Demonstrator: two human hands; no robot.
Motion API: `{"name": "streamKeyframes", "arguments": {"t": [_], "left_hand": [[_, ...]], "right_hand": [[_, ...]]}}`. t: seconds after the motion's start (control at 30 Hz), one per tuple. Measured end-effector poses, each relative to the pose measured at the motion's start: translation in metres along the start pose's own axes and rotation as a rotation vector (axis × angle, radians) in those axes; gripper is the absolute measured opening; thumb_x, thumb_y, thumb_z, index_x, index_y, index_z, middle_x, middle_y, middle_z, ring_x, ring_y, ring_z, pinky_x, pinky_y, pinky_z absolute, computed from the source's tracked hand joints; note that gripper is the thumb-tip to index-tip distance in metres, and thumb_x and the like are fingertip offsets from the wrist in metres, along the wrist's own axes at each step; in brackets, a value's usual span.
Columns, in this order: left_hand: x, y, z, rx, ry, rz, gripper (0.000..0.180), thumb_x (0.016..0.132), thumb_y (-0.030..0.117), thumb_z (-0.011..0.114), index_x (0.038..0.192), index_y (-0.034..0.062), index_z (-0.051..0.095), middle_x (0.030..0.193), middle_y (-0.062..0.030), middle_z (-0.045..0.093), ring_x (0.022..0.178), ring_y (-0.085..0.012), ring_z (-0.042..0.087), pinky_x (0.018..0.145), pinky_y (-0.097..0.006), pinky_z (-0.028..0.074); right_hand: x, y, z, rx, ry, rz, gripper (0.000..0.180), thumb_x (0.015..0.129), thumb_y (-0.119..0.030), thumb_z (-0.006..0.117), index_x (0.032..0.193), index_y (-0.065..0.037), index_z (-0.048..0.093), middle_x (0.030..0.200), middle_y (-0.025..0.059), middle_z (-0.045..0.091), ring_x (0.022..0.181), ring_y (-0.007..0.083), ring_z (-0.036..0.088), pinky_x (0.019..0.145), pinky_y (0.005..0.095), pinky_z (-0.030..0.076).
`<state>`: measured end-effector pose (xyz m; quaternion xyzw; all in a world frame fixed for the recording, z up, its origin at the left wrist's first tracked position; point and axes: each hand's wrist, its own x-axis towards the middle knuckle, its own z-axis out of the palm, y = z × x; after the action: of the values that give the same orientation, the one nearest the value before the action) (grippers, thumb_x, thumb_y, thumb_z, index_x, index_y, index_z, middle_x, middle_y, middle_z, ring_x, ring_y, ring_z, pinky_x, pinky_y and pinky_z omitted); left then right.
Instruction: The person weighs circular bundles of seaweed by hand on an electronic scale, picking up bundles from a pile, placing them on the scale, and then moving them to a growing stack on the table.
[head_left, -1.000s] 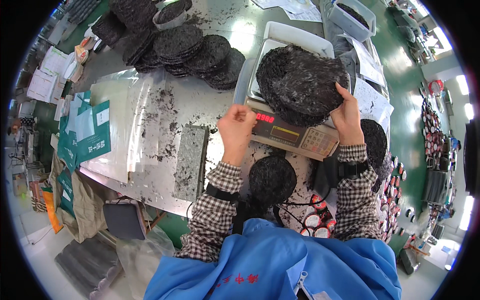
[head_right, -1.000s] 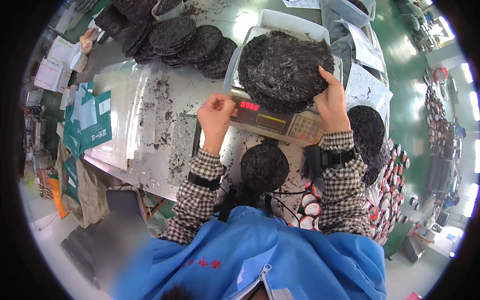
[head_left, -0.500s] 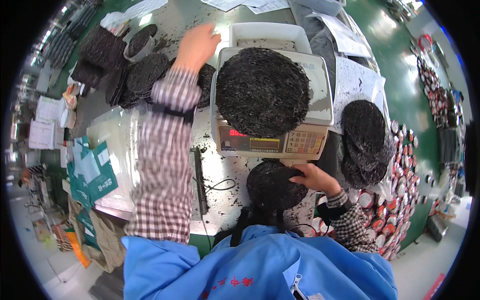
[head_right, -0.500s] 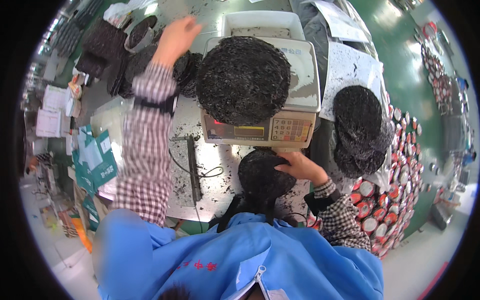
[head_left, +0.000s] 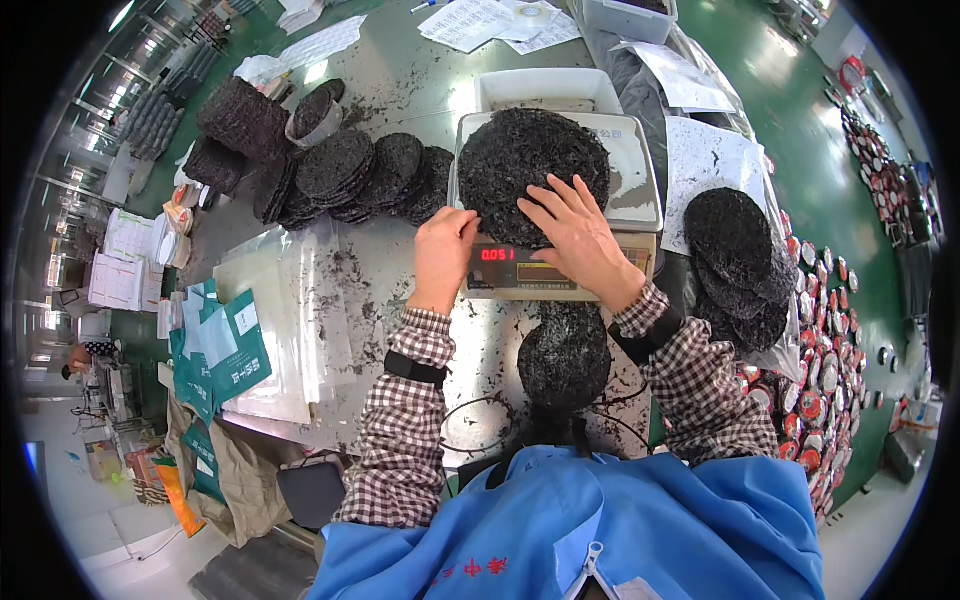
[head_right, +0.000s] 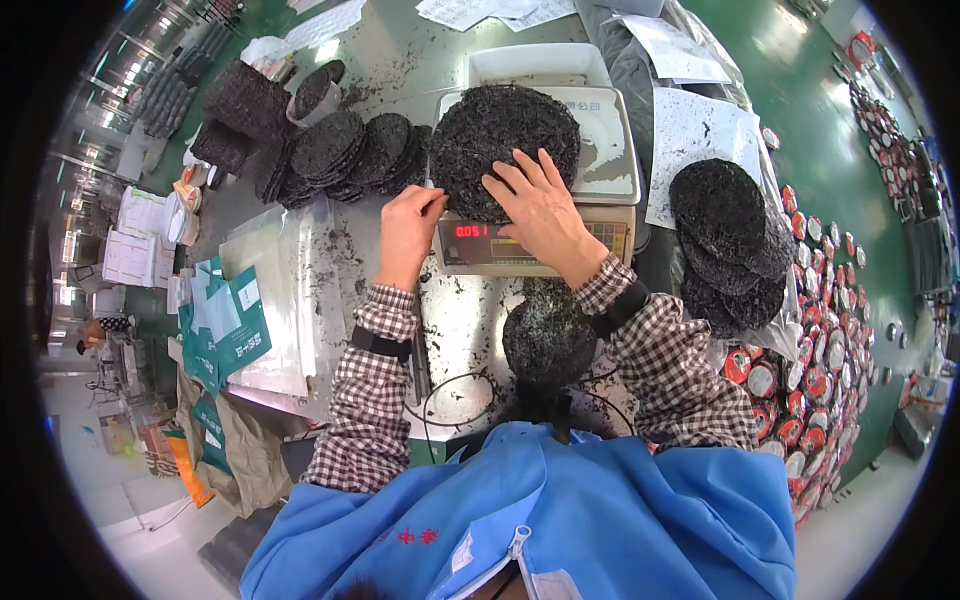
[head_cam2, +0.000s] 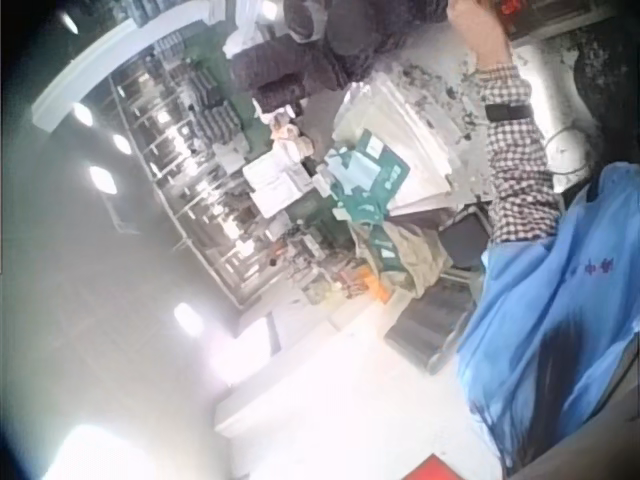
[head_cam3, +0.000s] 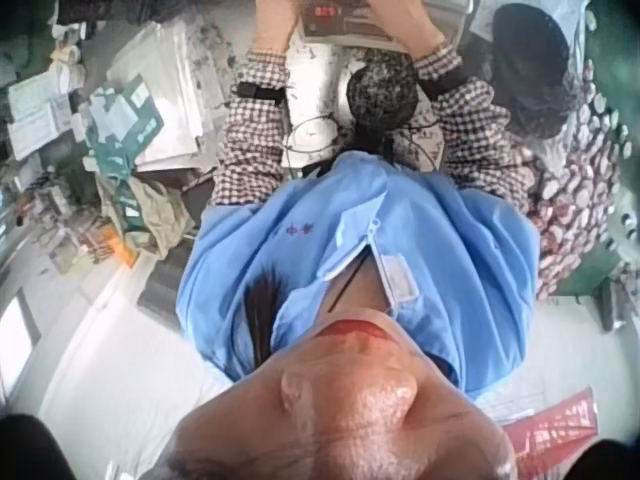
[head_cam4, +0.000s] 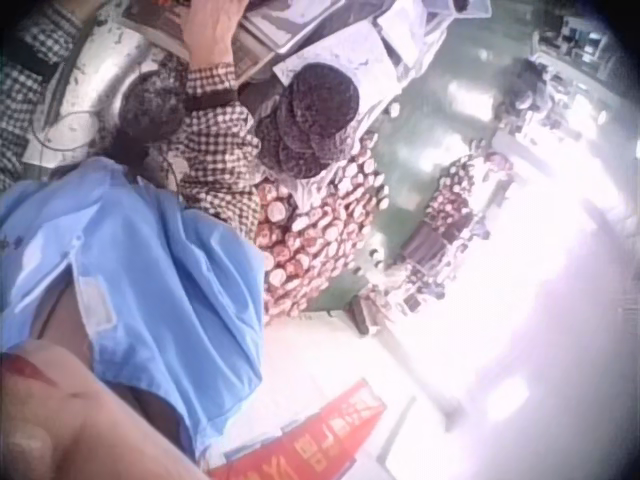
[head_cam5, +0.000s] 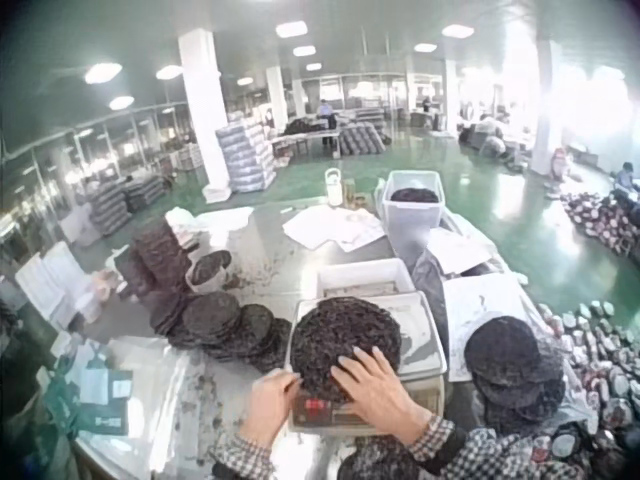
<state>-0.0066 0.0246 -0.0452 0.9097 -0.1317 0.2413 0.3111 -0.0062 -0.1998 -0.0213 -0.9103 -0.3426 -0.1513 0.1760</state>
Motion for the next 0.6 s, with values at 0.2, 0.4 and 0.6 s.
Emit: {"name": "streamKeyframes", "arguments": {"t": [0.2, 0.4, 0.6], "left_hand": [[0.005, -0.01, 0.002, -0.008, -0.107, 0.097, 0.009, 0.077, -0.001, 0.069, 0.086, 0.0, 0.067, 0.077, -0.0091, 0.064, 0.065, -0.0222, 0.063, 0.058, -0.03, 0.05], [0.057, -0.019, -0.023, -0.609, -0.086, -0.415, 0.015, 0.08, -0.011, 0.059, 0.083, 0.0033, 0.064, 0.074, -0.0015, 0.063, 0.058, -0.0074, 0.056, 0.05, -0.022, 0.046], [0.211, -0.026, -0.019, -0.5, -0.06, -0.149, 0.054, 0.089, 0.011, 0.064, 0.136, -0.0049, 0.041, 0.144, -0.0234, 0.042, 0.13, -0.0303, 0.046, 0.103, -0.039, 0.044]], "right_hand": [[-0.001, 0.002, 0.003, -0.001, -0.05, 0.013, 0.069, 0.069, -0.018, 0.08, 0.131, -0.008, 0.052, 0.135, 0.0117, 0.05, 0.132, 0.0353, 0.04, 0.112, 0.0512, 0.029], [0.001, 0.002, -0.004, 0.042, -0.117, 0.043, 0.068, 0.07, -0.017, 0.079, 0.131, -0.005, 0.052, 0.135, 0.0136, 0.049, 0.132, 0.0368, 0.041, 0.112, 0.0537, 0.029], [0.006, 0.006, -0.013, 0.027, 0.105, 0.072, 0.06, 0.074, -0.014, 0.074, 0.129, -0.003, 0.054, 0.13, 0.0158, 0.055, 0.127, 0.0342, 0.049, 0.11, 0.0496, 0.034]]}}
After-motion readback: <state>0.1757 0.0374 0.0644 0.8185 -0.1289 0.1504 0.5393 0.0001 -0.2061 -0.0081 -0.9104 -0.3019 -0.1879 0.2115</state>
